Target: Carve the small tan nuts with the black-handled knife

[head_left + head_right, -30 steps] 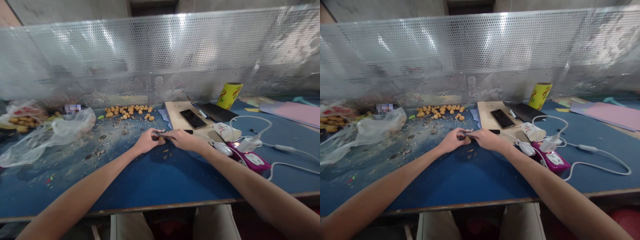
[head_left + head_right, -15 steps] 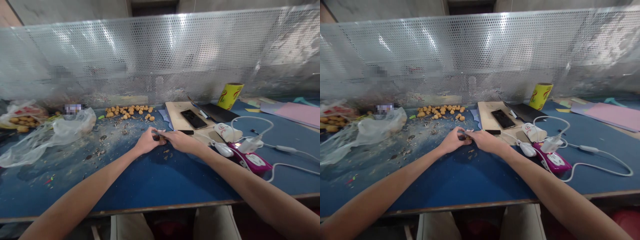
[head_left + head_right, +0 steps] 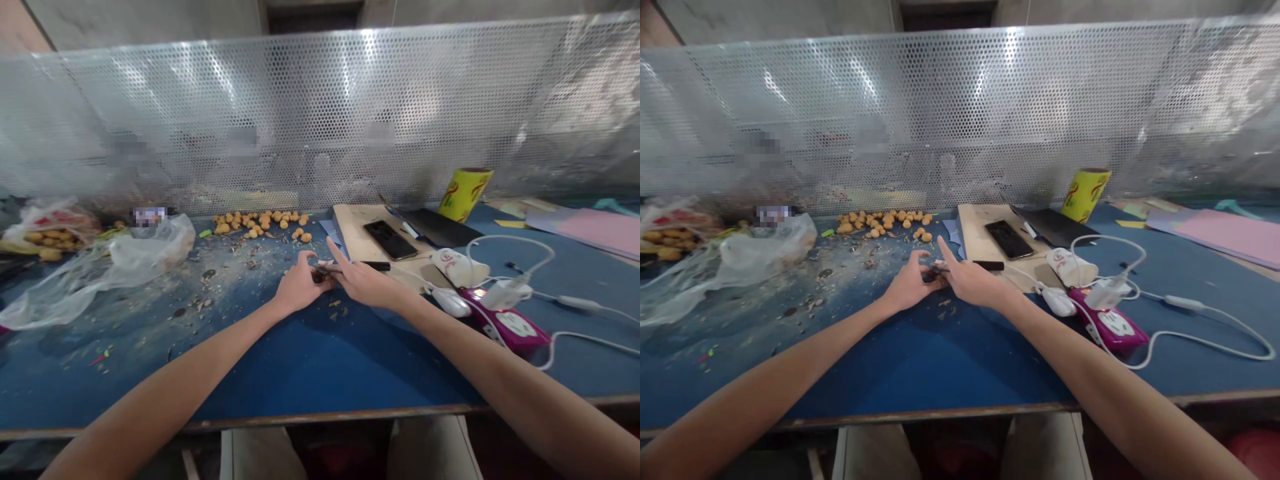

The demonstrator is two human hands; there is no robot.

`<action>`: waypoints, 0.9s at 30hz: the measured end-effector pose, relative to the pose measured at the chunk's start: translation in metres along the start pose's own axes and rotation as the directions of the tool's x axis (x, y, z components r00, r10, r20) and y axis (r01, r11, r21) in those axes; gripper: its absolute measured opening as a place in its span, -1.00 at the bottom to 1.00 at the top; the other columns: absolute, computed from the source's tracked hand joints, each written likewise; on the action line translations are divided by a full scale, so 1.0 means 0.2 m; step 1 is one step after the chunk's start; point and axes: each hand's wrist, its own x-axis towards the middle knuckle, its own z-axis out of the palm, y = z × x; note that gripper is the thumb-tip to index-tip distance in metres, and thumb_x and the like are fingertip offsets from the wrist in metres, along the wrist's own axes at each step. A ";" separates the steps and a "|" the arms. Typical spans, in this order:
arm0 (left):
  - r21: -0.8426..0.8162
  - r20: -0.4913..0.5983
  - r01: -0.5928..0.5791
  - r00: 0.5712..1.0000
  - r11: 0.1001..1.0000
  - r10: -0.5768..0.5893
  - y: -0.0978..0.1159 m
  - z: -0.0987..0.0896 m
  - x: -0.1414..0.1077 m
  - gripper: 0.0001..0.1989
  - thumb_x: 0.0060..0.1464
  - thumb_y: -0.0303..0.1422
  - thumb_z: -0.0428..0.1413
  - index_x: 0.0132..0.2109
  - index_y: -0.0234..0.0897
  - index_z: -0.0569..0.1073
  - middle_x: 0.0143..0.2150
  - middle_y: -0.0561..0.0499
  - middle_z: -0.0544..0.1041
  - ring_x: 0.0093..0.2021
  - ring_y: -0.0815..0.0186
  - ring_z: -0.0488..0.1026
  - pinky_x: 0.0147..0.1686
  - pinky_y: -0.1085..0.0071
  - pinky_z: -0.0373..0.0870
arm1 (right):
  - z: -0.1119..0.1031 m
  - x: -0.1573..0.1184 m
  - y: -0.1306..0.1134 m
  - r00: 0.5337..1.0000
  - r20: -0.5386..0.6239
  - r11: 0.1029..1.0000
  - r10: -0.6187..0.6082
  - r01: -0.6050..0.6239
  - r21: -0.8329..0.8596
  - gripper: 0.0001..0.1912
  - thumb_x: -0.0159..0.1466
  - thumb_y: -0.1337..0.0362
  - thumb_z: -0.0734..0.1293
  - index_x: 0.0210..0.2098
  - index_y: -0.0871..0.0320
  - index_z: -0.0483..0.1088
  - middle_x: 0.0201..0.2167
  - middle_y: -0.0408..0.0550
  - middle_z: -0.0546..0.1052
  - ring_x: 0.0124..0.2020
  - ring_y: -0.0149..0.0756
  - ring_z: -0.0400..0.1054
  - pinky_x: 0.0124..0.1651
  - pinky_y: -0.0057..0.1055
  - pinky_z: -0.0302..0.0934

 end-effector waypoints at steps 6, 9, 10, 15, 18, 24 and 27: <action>0.068 -0.010 -0.024 1.000 0.997 0.024 0.00 0.00 0.00 -0.18 -0.06 -0.02 0.25 0.24 -0.19 0.09 -0.12 -0.08 0.59 -0.04 0.01 0.51 -0.07 0.13 0.35 | -0.02 -0.01 0.03 0.995 0.034 0.989 0.099 -0.102 0.107 -0.25 0.39 0.32 0.06 0.40 0.29 -0.50 0.05 0.19 0.49 -0.02 -0.01 0.46 -0.05 -0.11 0.36; 0.055 -0.014 -0.025 1.000 0.998 0.026 -0.01 0.01 0.01 -0.20 -0.05 -0.01 0.23 0.23 -0.20 0.10 -0.12 -0.08 0.59 -0.04 0.05 0.51 -0.07 0.17 0.37 | 0.00 0.01 0.03 0.994 0.006 0.976 0.106 -0.105 0.191 -0.23 0.39 0.33 0.05 0.39 0.23 -0.57 0.09 0.13 0.47 0.06 -0.08 0.41 0.01 -0.13 0.34; 0.054 -0.017 -0.028 0.999 0.998 0.029 -0.01 0.01 0.01 -0.21 -0.05 -0.01 0.23 0.23 -0.20 0.10 -0.13 -0.08 0.59 -0.04 0.05 0.51 -0.07 0.17 0.37 | 0.01 0.01 0.03 0.996 -0.005 0.974 0.090 -0.087 0.208 -0.23 0.38 0.36 0.05 0.39 0.23 -0.59 0.11 0.13 0.46 0.08 -0.09 0.40 0.04 -0.13 0.33; 0.137 -0.026 -0.035 0.999 0.990 0.039 0.01 0.01 0.01 -0.24 -0.04 -0.03 0.24 0.21 -0.16 0.12 -0.11 -0.05 0.59 -0.04 0.03 0.51 -0.10 0.17 0.38 | 0.02 0.02 0.02 0.998 -0.018 0.989 0.056 -0.053 0.138 -0.22 0.34 0.41 0.05 0.39 0.30 -0.54 0.11 0.21 0.45 0.06 -0.04 0.41 0.05 -0.08 0.32; 0.210 -0.024 -0.059 0.998 0.976 0.066 0.04 0.00 -0.01 -0.27 -0.01 -0.04 0.22 0.21 -0.15 0.11 -0.12 -0.05 0.60 -0.04 -0.01 0.52 -0.13 0.14 0.38 | 0.00 0.00 0.04 0.999 -0.015 0.999 0.038 -0.037 0.009 -0.28 0.33 0.41 0.06 0.40 0.36 -0.35 0.15 0.29 0.39 0.01 -0.01 0.44 0.03 -0.06 0.33; 0.308 -0.045 -0.077 0.994 0.948 0.095 0.07 0.01 -0.03 -0.27 0.03 -0.11 0.22 0.23 -0.16 0.07 -0.12 -0.06 0.61 -0.02 -0.02 0.51 -0.08 0.10 0.37 | 0.00 0.00 0.01 1.000 0.013 0.985 -0.012 0.014 -0.171 -0.40 0.29 0.46 0.03 0.30 0.54 -0.02 0.14 0.44 0.36 0.02 0.06 0.40 -0.03 -0.06 0.35; 0.299 -0.038 -0.076 0.995 0.951 0.091 0.07 0.01 -0.03 -0.27 0.03 -0.08 0.20 0.23 -0.17 0.07 -0.12 -0.07 0.61 -0.02 -0.01 0.52 -0.10 0.13 0.38 | -0.01 0.01 0.00 1.000 0.020 0.983 -0.009 0.012 -0.181 -0.40 0.28 0.46 0.04 0.30 0.54 -0.01 0.07 0.44 0.43 0.00 0.06 0.41 -0.05 -0.09 0.36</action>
